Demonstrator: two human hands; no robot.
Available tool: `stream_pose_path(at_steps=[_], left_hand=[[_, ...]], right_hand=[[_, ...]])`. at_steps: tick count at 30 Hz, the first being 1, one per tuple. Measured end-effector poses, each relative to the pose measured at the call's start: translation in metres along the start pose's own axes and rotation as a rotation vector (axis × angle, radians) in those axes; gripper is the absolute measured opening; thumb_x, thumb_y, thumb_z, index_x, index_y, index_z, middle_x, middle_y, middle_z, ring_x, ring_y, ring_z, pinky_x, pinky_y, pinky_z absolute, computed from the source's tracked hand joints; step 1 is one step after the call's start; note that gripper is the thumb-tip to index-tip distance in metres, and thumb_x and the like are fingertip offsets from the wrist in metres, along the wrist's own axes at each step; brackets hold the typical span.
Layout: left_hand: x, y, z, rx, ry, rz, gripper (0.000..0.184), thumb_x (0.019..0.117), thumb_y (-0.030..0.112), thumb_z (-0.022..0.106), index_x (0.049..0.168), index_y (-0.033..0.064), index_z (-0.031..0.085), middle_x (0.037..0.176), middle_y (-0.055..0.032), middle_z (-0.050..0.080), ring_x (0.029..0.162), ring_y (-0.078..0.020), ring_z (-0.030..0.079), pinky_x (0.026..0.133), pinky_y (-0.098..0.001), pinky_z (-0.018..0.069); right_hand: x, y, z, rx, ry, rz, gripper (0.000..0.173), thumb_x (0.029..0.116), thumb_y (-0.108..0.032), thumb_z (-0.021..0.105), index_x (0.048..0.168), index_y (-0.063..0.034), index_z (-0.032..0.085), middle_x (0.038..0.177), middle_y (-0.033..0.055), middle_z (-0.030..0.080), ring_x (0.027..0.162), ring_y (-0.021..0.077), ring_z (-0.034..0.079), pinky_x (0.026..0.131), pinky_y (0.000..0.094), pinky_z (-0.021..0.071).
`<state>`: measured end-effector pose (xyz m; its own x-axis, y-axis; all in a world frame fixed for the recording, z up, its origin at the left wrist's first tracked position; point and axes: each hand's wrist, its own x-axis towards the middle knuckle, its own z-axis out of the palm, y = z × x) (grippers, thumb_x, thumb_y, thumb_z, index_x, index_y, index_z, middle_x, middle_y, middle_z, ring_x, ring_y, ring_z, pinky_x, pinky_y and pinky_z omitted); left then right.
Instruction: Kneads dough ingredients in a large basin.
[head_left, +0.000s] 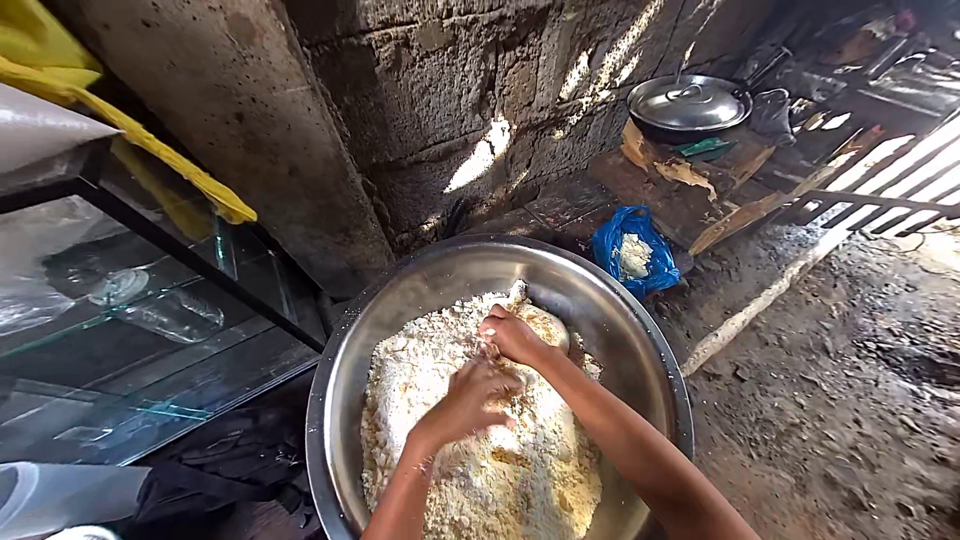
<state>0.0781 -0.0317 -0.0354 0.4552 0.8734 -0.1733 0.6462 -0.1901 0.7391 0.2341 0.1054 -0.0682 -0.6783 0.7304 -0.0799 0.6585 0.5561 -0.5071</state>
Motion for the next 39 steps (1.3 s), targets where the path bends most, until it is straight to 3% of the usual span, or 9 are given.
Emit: stream_pose_path(at_steps=[3, 9, 13, 20, 24, 26, 32, 36, 39], left_hand=[[0.010, 0.011, 0.025, 0.235, -0.152, -0.006, 0.057, 0.0820, 0.022, 0.083, 0.134, 0.0344, 0.065, 0.167, -0.0129, 0.026, 0.153, -0.0411, 0.018, 0.116, -0.0705, 0.0151], [0.018, -0.027, 0.001, -0.165, 0.276, 0.089, 0.027, 0.0973, -0.001, 0.053, 0.117, 0.0048, 0.072, 0.128, -0.0137, 0.065, 0.123, -0.0233, 0.061, 0.108, -0.0432, 0.0484], [0.021, -0.033, -0.008, -0.503, 0.525, -0.104, 0.030, 0.1065, 0.010, 0.047, 0.132, 0.0052, 0.063, 0.124, -0.0115, 0.065, 0.089, -0.0139, 0.069, 0.075, -0.0313, 0.0595], [0.025, -0.019, -0.011, -1.169, 0.667, -0.379, 0.037, 0.1131, 0.031, 0.033, 0.114, 0.0016, 0.056, 0.070, -0.0033, 0.057, 0.049, -0.0095, 0.053, 0.043, -0.0221, 0.0455], [0.031, -0.010, -0.010, -1.364, 0.676, -0.405, 0.051, 0.1115, 0.045, 0.029, 0.084, 0.0080, 0.051, 0.054, 0.0010, 0.044, 0.037, -0.0094, 0.042, 0.035, -0.0235, 0.0396], [0.031, -0.009, -0.009, -1.476, 0.628, -0.340, 0.057, 0.1102, 0.051, 0.027, 0.071, 0.0130, 0.045, 0.048, 0.0040, 0.038, 0.034, -0.0076, 0.036, 0.033, -0.0220, 0.0359], [0.021, -0.012, -0.015, -1.608, 0.736, -0.369, 0.046, 0.1082, 0.049, 0.038, 0.079, 0.0163, 0.050, 0.058, 0.0029, 0.048, 0.046, -0.0110, 0.049, 0.045, -0.0284, 0.0482], [0.014, -0.006, -0.027, -1.788, 0.755, -0.343, 0.027, 0.1094, 0.026, 0.044, 0.125, 0.0045, 0.049, 0.100, -0.0147, 0.062, 0.085, -0.0265, 0.068, 0.079, -0.0463, 0.0611], [0.018, -0.011, -0.027, -1.742, 0.784, -0.266, 0.033, 0.1038, -0.001, 0.047, 0.137, 0.0021, 0.045, 0.117, -0.0156, 0.063, 0.099, -0.0219, 0.070, 0.085, -0.0321, 0.0602]], right_hand=[[-0.003, -0.006, -0.004, -0.082, -0.055, -0.002, 0.029, 0.0975, -0.002, 0.058, 0.124, -0.0043, 0.068, 0.137, 0.0203, 0.056, 0.125, 0.0386, 0.058, 0.101, 0.0550, 0.0506], [-0.023, 0.001, -0.031, 0.089, 0.076, 0.112, 0.027, 0.1068, -0.017, 0.051, 0.121, 0.0000, 0.066, 0.107, 0.0222, 0.072, 0.102, 0.0370, 0.070, 0.095, 0.0557, 0.0527], [-0.052, 0.022, -0.052, 0.126, 0.127, 0.226, 0.028, 0.1078, -0.012, 0.046, 0.119, -0.0007, 0.068, 0.102, 0.0177, 0.072, 0.095, 0.0305, 0.070, 0.094, 0.0510, 0.0538], [-0.120, 0.063, -0.108, 0.362, 0.393, 0.439, 0.022, 0.1009, -0.015, 0.063, 0.115, 0.0008, 0.070, 0.093, 0.0132, 0.073, 0.080, 0.0214, 0.071, 0.081, 0.0425, 0.0593], [-0.125, 0.069, -0.127, 0.393, 0.808, 0.559, 0.091, 0.0972, -0.035, 0.072, 0.162, -0.0025, 0.016, 0.136, 0.0260, 0.058, 0.115, 0.0419, 0.063, 0.098, 0.0605, 0.0511], [-0.108, 0.056, -0.101, 0.375, 0.688, 0.529, 0.087, 0.0978, -0.036, 0.070, 0.160, -0.0026, 0.020, 0.128, 0.0251, 0.062, 0.110, 0.0389, 0.066, 0.095, 0.0576, 0.0543], [-0.045, -0.005, 0.017, 0.024, 0.046, 0.632, 0.073, 0.1016, -0.062, 0.045, 0.153, -0.0105, 0.047, 0.158, 0.0291, 0.037, 0.148, 0.0522, 0.028, 0.108, 0.0769, 0.0304], [-0.040, -0.036, 0.020, 0.473, 0.143, 0.438, 0.044, 0.0976, -0.014, 0.062, 0.139, -0.0033, 0.055, 0.141, 0.0219, 0.056, 0.131, 0.0345, 0.054, 0.108, 0.0522, 0.0461], [-0.046, -0.042, -0.004, 0.746, 0.243, 0.279, 0.029, 0.0955, 0.000, 0.056, 0.122, -0.0037, 0.066, 0.114, 0.0130, 0.067, 0.088, 0.0173, 0.065, 0.076, 0.0366, 0.0554]])
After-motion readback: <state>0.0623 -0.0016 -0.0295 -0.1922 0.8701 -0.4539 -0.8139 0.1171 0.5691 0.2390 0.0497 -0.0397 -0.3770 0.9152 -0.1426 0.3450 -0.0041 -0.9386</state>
